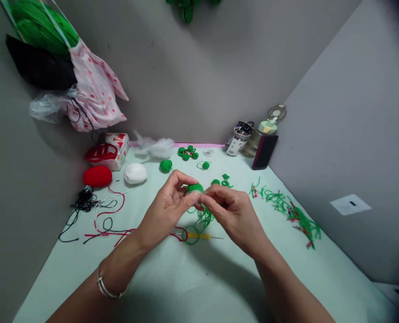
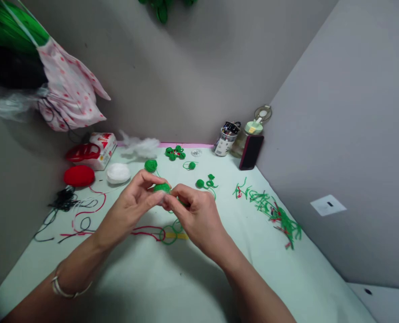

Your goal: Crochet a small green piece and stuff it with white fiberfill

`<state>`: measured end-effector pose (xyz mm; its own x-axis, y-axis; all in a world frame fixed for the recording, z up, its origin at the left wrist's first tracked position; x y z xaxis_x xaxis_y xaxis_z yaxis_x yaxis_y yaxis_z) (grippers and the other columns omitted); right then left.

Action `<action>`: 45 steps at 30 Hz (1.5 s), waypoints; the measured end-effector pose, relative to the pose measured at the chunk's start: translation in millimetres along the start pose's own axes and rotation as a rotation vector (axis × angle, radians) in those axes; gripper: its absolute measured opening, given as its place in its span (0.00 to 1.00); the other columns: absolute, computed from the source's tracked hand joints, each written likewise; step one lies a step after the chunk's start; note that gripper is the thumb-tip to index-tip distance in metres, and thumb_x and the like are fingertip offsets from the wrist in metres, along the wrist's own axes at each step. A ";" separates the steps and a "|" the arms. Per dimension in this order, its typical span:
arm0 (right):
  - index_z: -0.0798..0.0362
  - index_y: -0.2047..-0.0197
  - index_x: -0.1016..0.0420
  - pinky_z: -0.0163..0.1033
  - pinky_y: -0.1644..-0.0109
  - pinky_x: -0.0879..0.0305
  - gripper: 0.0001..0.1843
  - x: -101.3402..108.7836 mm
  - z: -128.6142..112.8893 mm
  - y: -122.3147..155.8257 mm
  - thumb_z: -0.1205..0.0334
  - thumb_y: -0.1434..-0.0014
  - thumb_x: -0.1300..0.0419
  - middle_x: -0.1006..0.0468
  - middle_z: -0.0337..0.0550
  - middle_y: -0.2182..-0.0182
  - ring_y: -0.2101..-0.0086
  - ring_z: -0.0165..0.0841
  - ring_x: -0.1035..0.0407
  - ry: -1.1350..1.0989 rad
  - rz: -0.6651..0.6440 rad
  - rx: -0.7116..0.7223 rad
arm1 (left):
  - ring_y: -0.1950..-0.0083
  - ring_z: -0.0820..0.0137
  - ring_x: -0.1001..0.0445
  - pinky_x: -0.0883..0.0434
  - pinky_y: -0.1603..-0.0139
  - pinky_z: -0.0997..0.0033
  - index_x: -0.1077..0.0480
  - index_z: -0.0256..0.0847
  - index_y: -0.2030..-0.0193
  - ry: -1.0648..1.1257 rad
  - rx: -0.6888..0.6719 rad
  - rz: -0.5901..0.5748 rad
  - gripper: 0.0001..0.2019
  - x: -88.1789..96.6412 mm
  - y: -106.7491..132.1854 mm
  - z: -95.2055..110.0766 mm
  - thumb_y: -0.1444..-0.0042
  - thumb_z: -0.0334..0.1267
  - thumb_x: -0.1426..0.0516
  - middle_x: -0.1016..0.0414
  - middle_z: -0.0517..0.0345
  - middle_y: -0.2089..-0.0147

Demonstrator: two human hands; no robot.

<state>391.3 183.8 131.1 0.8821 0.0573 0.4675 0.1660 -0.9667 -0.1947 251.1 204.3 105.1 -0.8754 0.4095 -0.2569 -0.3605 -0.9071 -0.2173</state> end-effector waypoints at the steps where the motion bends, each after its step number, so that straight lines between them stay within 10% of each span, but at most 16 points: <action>1: 0.52 0.73 0.26 0.35 0.74 0.50 0.17 -0.2 -2.5 0.9 0.59 0.31 0.40 0.35 0.31 0.80 0.78 0.26 0.48 0.005 -0.004 0.014 | 0.62 0.74 0.21 0.22 0.56 0.69 0.31 0.42 0.54 0.001 -0.002 0.009 0.06 0.6 -0.6 -0.8 0.33 0.36 0.38 0.29 0.63 0.59; 12: 0.51 0.68 0.30 0.35 0.70 0.46 0.14 -25.1 -11.9 10.6 0.66 0.28 0.46 0.32 0.32 0.77 0.77 0.27 0.43 0.154 -0.046 0.138 | 0.75 0.76 0.30 0.31 0.74 0.74 0.33 0.44 0.62 -0.100 -0.037 0.244 0.08 11.8 -0.9 -13.7 0.43 0.27 0.39 0.29 0.67 0.68; 18: 0.49 0.69 0.23 0.42 0.52 0.33 0.11 5.5 -22.1 7.5 0.65 0.33 0.35 0.21 0.45 0.56 0.54 0.37 0.27 0.000 0.058 0.292 | 0.78 0.78 0.32 0.30 0.75 0.73 0.33 0.44 0.62 -0.019 -0.002 0.195 0.05 13.6 -1.8 -16.4 0.39 0.31 0.40 0.28 0.67 0.67; 22: 0.48 0.68 0.32 0.35 0.70 0.32 0.13 -1.6 -20.7 10.3 0.61 0.30 0.37 0.19 0.40 0.60 0.71 0.28 0.28 -0.480 -0.175 0.199 | 0.79 0.80 0.35 0.37 0.79 0.76 0.31 0.43 0.64 -0.006 0.007 0.191 0.06 10.8 0.7 -16.5 0.41 0.28 0.40 0.27 0.66 0.66; 26: 0.46 0.48 0.30 0.36 0.68 0.34 0.15 0.8 -15.5 10.0 0.67 0.34 0.34 0.21 0.43 0.51 0.72 0.27 0.34 -0.073 -0.032 0.160 | 0.79 0.81 0.37 0.39 0.79 0.78 0.32 0.44 0.64 0.016 0.009 0.206 0.07 11.9 2.2 -18.7 0.40 0.26 0.41 0.27 0.66 0.66; 32: 0.52 0.60 0.29 0.38 0.64 0.39 0.05 -8.6 -14.7 9.3 0.64 0.29 0.38 0.25 0.40 0.68 0.69 0.32 0.34 0.411 0.029 0.331 | 0.80 0.80 0.34 0.36 0.80 0.76 0.34 0.44 0.63 0.057 0.033 0.164 0.07 6.2 1.9 -22.3 0.40 0.27 0.42 0.28 0.67 0.66; 45: 0.51 0.73 0.33 0.35 0.72 0.48 0.19 2.8 2.3 -2.0 0.57 0.31 0.38 0.33 0.31 0.79 0.76 0.27 0.45 -0.014 -0.035 -0.037 | 0.66 0.71 0.23 0.27 0.61 0.68 0.35 0.44 0.55 -0.029 0.084 -0.032 0.09 -10.8 2.3 -9.2 0.32 0.42 0.39 0.26 0.64 0.68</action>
<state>394.5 186.5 130.8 0.8823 0.0946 0.4611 0.1808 -0.9725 -0.1465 262.7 198.7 98.7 -0.8715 0.4368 -0.2231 -0.4134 -0.8989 -0.1450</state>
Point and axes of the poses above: each hand's wrist, its own y-axis away from the middle knuckle, its own x-axis out of the back of the hand, z = x × y, the point moved 7 cm from there along -y, towards the middle knuckle
